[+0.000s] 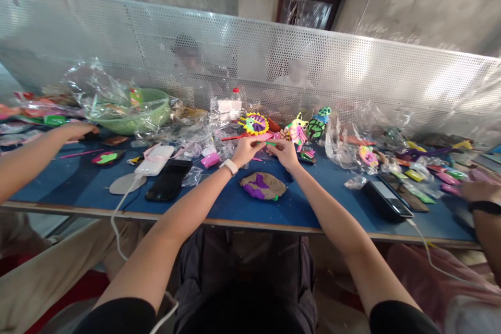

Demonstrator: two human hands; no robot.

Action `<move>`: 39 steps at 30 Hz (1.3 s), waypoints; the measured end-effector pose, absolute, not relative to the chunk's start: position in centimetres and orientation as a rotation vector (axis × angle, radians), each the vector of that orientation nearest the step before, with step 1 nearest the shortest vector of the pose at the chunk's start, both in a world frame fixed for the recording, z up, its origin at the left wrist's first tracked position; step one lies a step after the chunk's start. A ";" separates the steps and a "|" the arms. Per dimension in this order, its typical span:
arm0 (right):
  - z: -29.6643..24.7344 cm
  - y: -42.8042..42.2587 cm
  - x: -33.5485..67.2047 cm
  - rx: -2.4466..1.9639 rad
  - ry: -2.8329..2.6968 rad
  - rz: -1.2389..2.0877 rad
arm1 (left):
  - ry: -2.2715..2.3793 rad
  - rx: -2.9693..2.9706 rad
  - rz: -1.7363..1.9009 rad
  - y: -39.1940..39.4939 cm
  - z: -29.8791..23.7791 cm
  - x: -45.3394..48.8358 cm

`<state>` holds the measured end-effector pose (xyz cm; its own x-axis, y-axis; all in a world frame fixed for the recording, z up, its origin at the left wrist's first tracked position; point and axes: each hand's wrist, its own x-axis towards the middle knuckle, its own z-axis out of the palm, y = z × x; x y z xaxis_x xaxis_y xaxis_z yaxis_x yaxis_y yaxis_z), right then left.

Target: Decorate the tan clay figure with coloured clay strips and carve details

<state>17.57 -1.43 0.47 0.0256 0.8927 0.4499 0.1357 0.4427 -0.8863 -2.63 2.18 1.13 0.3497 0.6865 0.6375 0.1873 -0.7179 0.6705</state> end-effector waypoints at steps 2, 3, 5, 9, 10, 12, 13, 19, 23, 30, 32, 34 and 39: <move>0.5 -1.4 17.6 -0.967 -1.432 0.755 | 0.742 2.092 1.362 2.2 1.2 -2.7; 0.5 -1.4 17.6 -0.967 -1.431 0.756 | 0.730 2.083 1.341 2.2 1.3 -2.7; 0.5 -1.5 17.6 -0.970 -1.438 0.764 | 0.710 2.077 1.282 1.9 1.6 -2.8; 0.5 -1.6 17.7 -0.986 -1.454 0.777 | 0.737 2.111 1.268 1.3 1.9 -2.8; 0.5 -1.6 17.7 -0.987 -1.455 0.777 | 0.756 2.118 1.287 1.2 1.9 -2.7; 0.5 -1.5 17.7 -0.986 -1.451 0.773 | 0.784 2.118 1.314 1.2 1.8 -2.7; 0.5 -1.5 17.8 -0.983 -1.447 0.770 | 0.791 2.117 1.318 1.3 1.7 -2.7; 0.7 -1.6 17.9 -0.957 -1.416 0.767 | 0.785 2.115 1.321 1.8 1.9 -3.0; 0.8 -1.8 17.5 -0.952 -1.435 0.832 | 0.746 2.094 1.275 1.7 2.0 -3.0; 1.1 -1.8 17.6 -0.954 -1.454 0.829 | 0.707 2.070 1.224 1.9 1.5 -2.6; 1.2 -1.8 17.8 -0.953 -1.466 0.835 | 0.699 2.087 1.204 2.0 1.5 -2.7; 1.1 -1.8 17.9 -0.957 -1.480 0.842 | 0.701 2.106 1.211 1.9 1.6 -2.8; 0.9 -1.7 17.9 -0.960 -1.503 0.846 | 0.683 2.093 1.240 1.7 1.8 -2.8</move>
